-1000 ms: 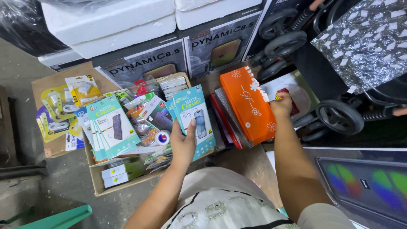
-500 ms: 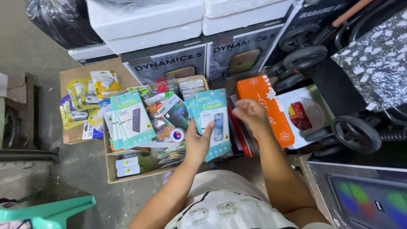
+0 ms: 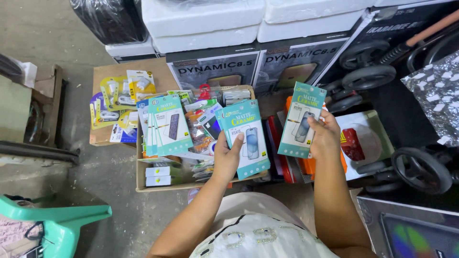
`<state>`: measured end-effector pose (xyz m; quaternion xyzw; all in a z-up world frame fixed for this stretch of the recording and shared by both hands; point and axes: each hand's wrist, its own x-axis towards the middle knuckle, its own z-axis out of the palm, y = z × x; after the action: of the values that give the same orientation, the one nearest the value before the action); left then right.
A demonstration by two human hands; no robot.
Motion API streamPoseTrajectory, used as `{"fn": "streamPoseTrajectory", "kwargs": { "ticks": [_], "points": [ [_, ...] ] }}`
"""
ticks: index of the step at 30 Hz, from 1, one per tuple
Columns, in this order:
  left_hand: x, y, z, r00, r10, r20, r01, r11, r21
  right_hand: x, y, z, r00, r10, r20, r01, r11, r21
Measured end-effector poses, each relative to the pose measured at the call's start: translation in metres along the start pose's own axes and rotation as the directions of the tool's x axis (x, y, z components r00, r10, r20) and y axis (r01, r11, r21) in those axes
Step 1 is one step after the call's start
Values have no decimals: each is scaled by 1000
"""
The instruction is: Checking and organizing packages of phone screen protectors in a storage area.
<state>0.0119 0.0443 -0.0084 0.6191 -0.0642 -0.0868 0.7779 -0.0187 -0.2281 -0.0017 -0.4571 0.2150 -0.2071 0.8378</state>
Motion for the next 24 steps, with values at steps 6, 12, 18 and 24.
{"fn": "streamPoseTrajectory", "kwargs": {
  "ticks": [6, 12, 18, 24],
  "points": [
    [1, 2, 8, 1000, 2, -5, -2, 1000, 12, -15, 34, 4, 978, -17, 206, 16, 1000, 5],
    [-13, 42, 23, 962, 260, 83, -272, 945, 182, -64, 58, 68, 930, 112, 350, -74, 990, -120],
    [2, 34, -9, 888, 421, 188, -450, 706, 547, -53, 72, 72, 867, -115, 485, 230, 956, -185],
    [-2, 26, -26, 914, 350, 205, -404, 754, 518, -54, 114, 85, 843, -125, 524, 289, 925, -246]
  ]
}}
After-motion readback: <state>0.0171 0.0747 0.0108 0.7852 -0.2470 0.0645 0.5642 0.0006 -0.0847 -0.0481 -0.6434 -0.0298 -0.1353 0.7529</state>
